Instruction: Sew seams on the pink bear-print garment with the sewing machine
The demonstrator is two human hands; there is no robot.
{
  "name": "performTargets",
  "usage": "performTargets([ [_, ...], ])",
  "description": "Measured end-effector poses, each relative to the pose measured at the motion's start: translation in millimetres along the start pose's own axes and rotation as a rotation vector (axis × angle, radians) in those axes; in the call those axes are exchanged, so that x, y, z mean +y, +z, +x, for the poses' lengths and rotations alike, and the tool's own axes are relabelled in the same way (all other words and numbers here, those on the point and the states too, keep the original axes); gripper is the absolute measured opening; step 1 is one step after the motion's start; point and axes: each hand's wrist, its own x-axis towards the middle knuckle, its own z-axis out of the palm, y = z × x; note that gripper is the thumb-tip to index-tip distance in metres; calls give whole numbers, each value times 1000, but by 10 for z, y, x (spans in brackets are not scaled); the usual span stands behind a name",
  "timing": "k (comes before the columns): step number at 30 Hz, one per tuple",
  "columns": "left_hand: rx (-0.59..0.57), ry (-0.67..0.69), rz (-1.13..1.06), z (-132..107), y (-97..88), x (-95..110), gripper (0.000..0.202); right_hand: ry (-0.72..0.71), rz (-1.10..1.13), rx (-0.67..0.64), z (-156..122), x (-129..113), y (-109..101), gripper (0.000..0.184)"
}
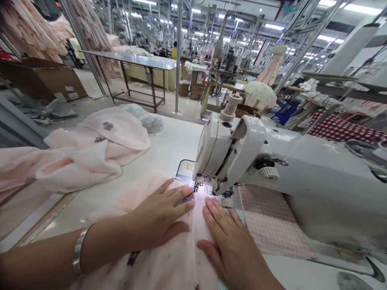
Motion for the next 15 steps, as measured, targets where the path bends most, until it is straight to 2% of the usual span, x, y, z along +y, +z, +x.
performTargets([
  [6, 8, 17, 14, 86, 28, -84, 37, 10, 48, -27, 77, 77, 13, 65],
  [10, 28, 1, 26, 143, 55, -163, 46, 17, 90, -46, 128, 137, 35, 68],
  [15, 30, -49, -15, 228, 74, -258, 54, 112, 111, -128, 201, 221, 115, 56],
])
